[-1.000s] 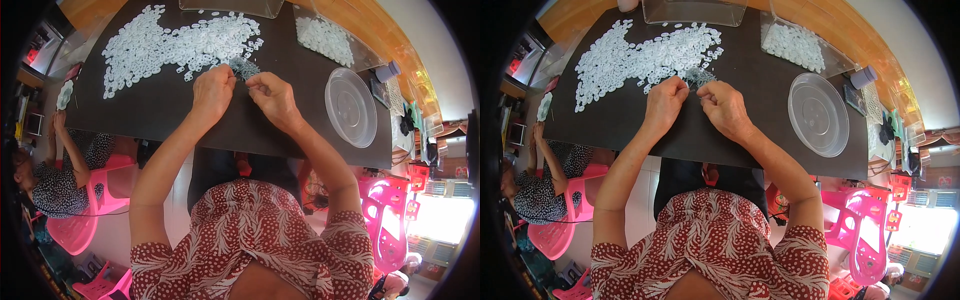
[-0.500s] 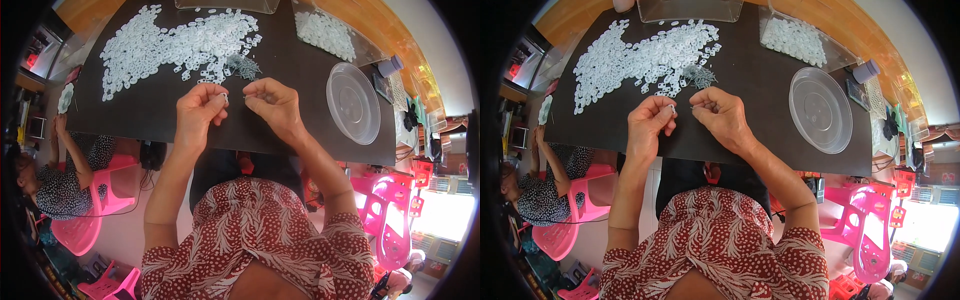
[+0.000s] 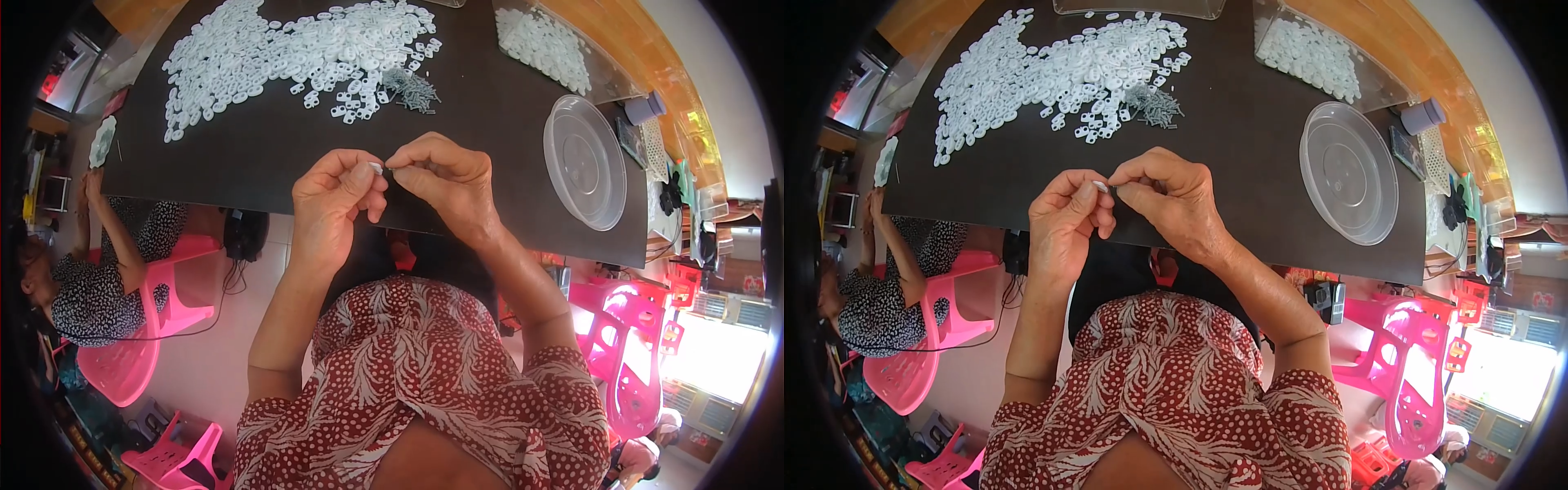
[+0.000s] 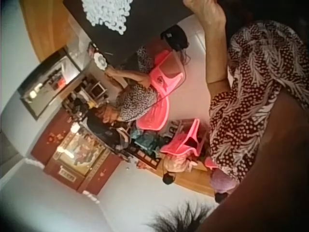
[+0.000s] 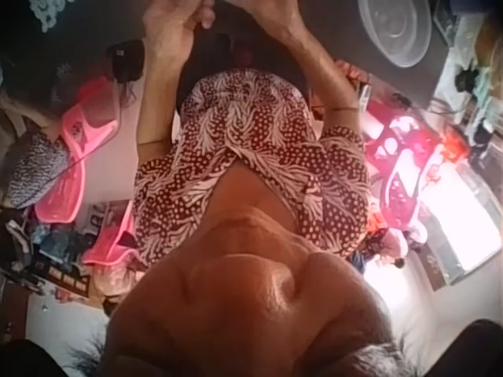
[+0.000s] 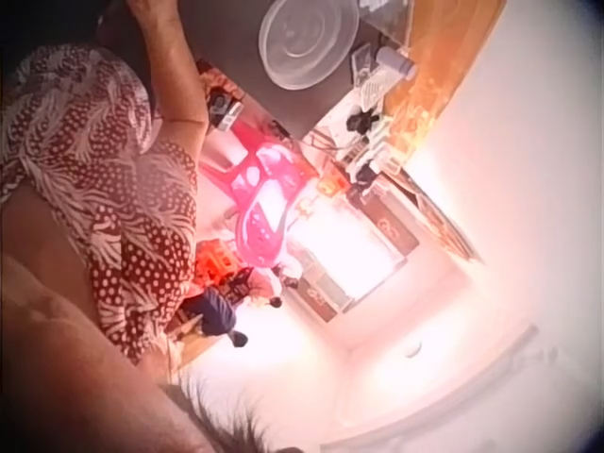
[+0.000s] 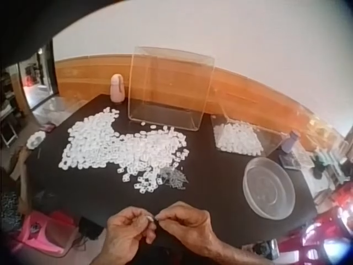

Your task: Assembling small white plastic components by inserting metal pins into them at a workbench.

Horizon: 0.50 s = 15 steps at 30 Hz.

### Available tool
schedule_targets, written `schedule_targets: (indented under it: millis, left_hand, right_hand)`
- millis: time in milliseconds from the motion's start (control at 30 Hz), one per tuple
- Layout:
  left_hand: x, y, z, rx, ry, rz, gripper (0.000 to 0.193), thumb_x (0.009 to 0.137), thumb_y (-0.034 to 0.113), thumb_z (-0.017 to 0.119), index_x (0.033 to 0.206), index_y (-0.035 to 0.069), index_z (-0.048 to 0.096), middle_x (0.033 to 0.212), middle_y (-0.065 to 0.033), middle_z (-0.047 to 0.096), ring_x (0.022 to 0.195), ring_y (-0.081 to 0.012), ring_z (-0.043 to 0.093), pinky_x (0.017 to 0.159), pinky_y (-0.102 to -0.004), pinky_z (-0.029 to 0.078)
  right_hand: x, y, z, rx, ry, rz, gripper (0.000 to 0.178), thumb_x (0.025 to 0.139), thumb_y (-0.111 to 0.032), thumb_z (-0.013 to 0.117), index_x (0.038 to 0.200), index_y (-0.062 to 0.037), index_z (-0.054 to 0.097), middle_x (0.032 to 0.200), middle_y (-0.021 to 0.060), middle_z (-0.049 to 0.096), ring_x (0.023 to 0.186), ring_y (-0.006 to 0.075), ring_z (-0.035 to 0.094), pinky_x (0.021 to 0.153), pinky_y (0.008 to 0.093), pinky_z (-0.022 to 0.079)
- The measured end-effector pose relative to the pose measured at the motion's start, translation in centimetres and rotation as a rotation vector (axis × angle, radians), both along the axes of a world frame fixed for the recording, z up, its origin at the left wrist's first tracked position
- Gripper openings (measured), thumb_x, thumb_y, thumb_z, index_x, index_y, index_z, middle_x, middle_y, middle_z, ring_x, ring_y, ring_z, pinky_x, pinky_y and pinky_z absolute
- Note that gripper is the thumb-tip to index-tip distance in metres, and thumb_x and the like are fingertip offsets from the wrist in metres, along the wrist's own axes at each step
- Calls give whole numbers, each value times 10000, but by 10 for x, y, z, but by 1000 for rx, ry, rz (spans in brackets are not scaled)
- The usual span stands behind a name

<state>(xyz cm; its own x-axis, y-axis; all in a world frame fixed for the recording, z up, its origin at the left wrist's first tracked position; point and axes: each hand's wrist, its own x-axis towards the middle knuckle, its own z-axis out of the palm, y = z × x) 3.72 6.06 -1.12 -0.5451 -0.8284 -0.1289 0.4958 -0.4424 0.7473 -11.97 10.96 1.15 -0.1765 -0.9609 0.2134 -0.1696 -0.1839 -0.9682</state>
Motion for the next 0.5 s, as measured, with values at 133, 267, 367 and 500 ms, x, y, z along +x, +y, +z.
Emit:
schedule_targets:
  millis: [133,267,367,500]
  left_hand:
    - [1,1,2,-18,13,24,128,856,20,600,969,-40,594,800,-87,618,640,-119,580,545,-227,457]
    - [0,2,2,-65,-52,81,167,832,-23,611,995,-52,596,814,-73,617,662,-112,576,566,-225,463]
    - [1,3,-7,-127,-58,63,167,840,-5,612,1000,-50,600,814,-65,615,655,-101,564,564,-215,455]
    - [2,8,-5,-133,-107,75,135,855,19,604,980,-33,608,810,-56,612,649,-85,553,560,-198,441]
  right_hand:
    - [2,1,-1,17,-62,8,98,785,29,616,867,-10,651,768,-10,582,695,30,515,604,194,419]
    - [5,2,1,76,-164,29,89,803,31,604,887,12,624,795,-1,600,718,28,538,620,190,446]
    - [4,5,3,158,-159,49,154,798,51,622,949,24,616,896,36,618,819,80,576,743,226,468]
    - [6,4,2,173,-138,41,166,799,39,631,962,29,601,889,39,615,819,81,575,744,228,470]
